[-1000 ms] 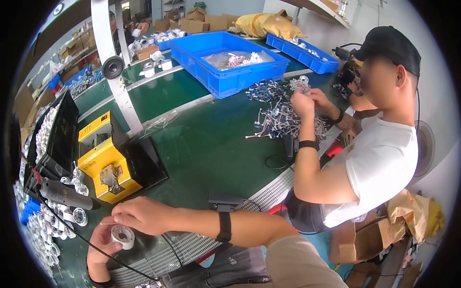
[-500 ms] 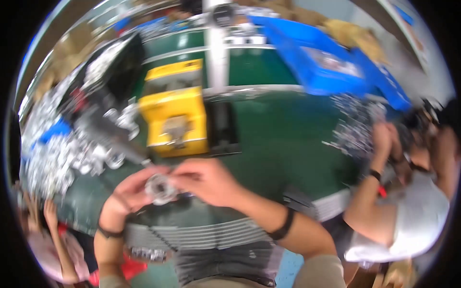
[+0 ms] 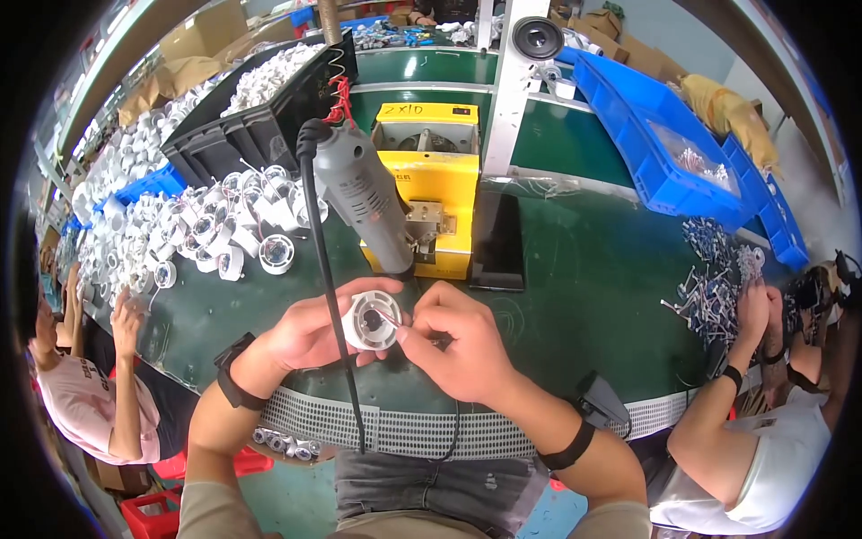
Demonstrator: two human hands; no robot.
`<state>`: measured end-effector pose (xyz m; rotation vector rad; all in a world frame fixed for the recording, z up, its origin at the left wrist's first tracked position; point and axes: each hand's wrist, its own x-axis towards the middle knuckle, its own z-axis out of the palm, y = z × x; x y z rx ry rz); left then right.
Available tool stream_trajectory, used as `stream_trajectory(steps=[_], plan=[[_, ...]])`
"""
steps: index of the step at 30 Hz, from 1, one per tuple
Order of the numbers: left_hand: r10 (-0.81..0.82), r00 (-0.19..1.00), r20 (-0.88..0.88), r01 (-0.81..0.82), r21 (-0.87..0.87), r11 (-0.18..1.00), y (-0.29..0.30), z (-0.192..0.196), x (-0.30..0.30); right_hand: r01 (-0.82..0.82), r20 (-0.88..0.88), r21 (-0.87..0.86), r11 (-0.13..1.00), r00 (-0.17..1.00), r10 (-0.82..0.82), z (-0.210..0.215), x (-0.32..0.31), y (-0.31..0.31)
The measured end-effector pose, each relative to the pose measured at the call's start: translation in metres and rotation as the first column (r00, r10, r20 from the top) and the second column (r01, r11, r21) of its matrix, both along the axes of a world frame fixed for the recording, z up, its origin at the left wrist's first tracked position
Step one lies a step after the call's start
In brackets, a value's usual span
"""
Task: The person fits a wire into a white plastic housing, inserts the assembly into a yellow machine, and uses a power screwdriver to secure it. They then tuck the wire into the housing by hand and place the completed unit onto the workbench.
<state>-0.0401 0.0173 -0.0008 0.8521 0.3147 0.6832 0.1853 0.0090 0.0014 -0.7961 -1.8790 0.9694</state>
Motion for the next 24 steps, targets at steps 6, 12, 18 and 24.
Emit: stream_trajectory(steps=[6,12,18,24], plan=[[0.031,0.998,-0.050,-0.030,0.029,0.999,0.003,-0.005,0.004,0.027,-0.044,-0.031,0.999,0.999,-0.029,0.005,-0.003,-0.007],[0.126,0.991,-0.033,-0.124,0.063,0.990,0.001,-0.007,0.005,0.090,-0.033,-0.183,0.979,0.995,-0.098,-0.004,-0.007,-0.006],[0.084,0.996,-0.007,-0.083,0.069,0.994,0.000,-0.001,0.008,0.053,-0.129,-0.283,0.958,0.987,-0.093,-0.005,-0.004,-0.001],[0.119,0.993,-0.007,-0.118,0.099,0.988,0.001,-0.003,0.008,0.046,-0.135,-0.258,0.965,0.987,-0.083,-0.007,-0.003,0.001]])
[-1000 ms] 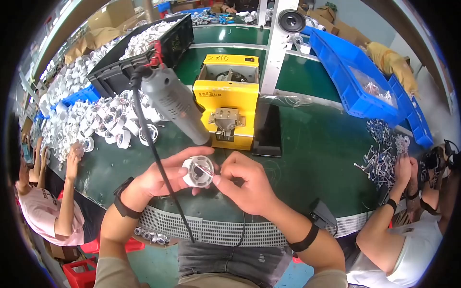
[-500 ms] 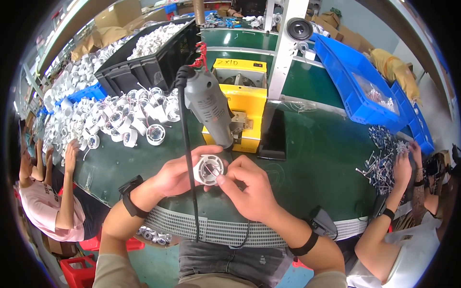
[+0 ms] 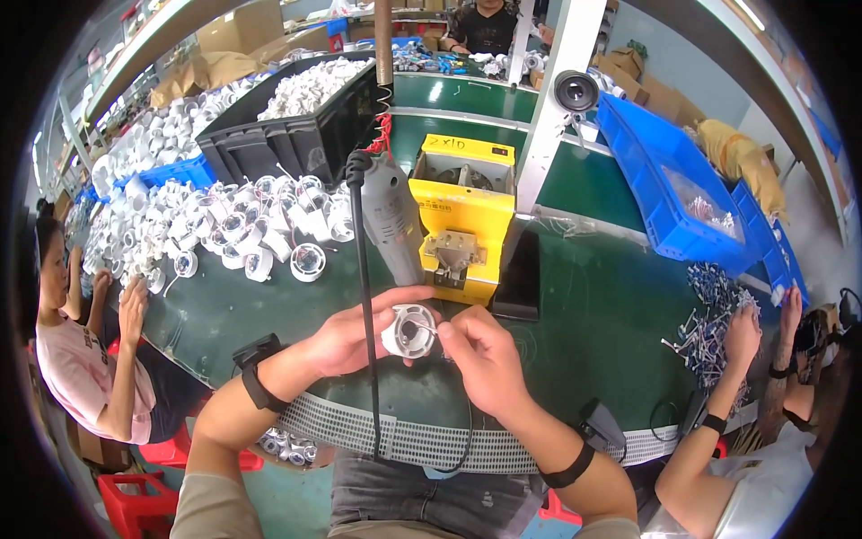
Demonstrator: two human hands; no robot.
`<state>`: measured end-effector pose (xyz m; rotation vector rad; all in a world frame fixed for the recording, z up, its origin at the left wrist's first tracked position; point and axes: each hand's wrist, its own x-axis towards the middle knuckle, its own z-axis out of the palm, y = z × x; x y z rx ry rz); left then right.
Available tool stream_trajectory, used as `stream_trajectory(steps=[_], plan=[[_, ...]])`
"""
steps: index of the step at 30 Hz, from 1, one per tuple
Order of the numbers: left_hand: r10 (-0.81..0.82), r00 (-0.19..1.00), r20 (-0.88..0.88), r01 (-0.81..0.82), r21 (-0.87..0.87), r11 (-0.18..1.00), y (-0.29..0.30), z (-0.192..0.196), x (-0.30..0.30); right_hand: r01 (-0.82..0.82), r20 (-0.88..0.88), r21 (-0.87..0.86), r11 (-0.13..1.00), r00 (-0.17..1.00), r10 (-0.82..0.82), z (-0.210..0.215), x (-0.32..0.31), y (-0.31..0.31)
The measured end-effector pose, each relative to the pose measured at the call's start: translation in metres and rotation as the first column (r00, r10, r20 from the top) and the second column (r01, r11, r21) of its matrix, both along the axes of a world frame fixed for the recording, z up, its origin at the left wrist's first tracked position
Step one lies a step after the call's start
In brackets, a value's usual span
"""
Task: The person fits a wire into a white plastic housing, inserts the assembly into a yellow machine, and uses a power screwdriver to secure it. They then tuck the wire into the housing by hand and place the completed unit onto the workbench.
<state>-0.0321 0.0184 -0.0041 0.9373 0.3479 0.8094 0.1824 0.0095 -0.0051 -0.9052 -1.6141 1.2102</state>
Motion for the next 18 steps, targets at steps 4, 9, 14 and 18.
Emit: stream_trajectory(steps=[4,9,14,18], plan=[[0.034,0.999,-0.030,-0.034,-0.001,0.999,-0.004,-0.011,0.006,0.015,-0.006,-0.248,0.969,1.000,-0.017,0.007,-0.006,-0.007],[0.101,0.995,0.004,-0.101,0.030,0.994,-0.004,-0.012,0.004,0.140,0.217,0.368,0.919,0.948,-0.231,0.018,0.000,-0.002],[0.153,0.987,0.037,-0.154,0.011,0.988,-0.007,-0.013,0.005,0.067,0.238,0.738,0.671,0.905,-0.352,0.027,0.010,0.005],[0.186,0.977,0.103,-0.200,0.140,0.970,-0.011,-0.014,0.010,0.049,0.146,0.195,0.980,0.986,-0.078,0.032,0.014,-0.007]])
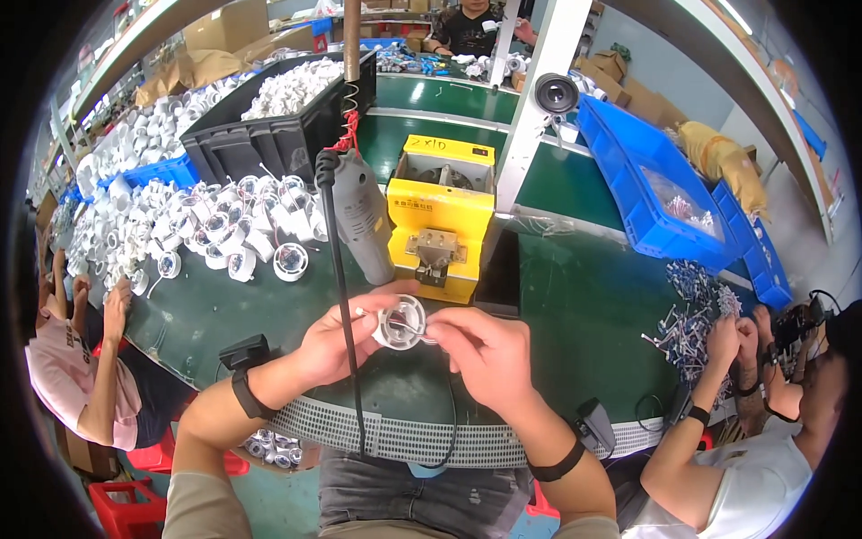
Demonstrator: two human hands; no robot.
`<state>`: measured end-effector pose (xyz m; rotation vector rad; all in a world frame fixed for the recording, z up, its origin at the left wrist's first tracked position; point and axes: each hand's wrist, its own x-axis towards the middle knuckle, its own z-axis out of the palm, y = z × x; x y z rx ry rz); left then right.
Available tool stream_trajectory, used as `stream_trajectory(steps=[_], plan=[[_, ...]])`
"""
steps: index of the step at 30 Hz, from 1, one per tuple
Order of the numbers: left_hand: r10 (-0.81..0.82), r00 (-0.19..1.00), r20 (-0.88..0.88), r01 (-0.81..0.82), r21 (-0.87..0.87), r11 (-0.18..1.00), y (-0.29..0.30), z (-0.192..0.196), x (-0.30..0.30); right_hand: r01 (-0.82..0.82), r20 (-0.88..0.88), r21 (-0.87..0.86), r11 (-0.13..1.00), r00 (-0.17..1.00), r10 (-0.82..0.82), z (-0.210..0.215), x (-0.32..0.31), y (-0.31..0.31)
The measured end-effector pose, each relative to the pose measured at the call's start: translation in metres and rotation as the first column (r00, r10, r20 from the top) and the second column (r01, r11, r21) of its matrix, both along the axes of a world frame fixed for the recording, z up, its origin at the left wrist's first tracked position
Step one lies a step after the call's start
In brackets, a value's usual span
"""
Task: The person fits a wire into a white plastic housing, inserts the assembly into a yellow machine, and uses a power screwdriver to secure it. They then tuck the wire into the housing by hand and place the completed unit onto the workbench.
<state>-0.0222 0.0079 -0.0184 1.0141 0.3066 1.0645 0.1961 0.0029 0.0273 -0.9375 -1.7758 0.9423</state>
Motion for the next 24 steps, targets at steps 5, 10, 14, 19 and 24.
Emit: stream_trajectory(steps=[5,10,14,19,24], plan=[[-0.067,0.996,0.056,0.063,0.063,0.996,-0.001,0.001,0.005,-0.098,-0.202,-0.055,0.994,0.976,0.085,-0.005,-0.020,-0.002],[-0.194,0.981,0.012,0.194,-0.029,0.981,-0.003,0.005,0.005,-0.073,-0.152,-0.022,0.997,0.986,0.069,-0.005,-0.019,-0.004],[-0.212,0.971,0.111,0.222,-0.086,0.971,-0.004,0.007,0.008,0.020,0.056,0.237,0.971,0.998,-0.035,-0.013,-0.015,-0.002],[-0.186,0.978,0.098,0.195,-0.086,0.977,-0.009,0.001,0.009,0.031,0.134,0.544,0.838,0.983,-0.123,-0.010,-0.020,0.000],[-0.163,0.985,0.052,0.166,-0.038,0.985,-0.009,0.002,0.007,0.024,0.101,0.316,0.948,0.993,-0.059,-0.012,-0.020,0.007]])
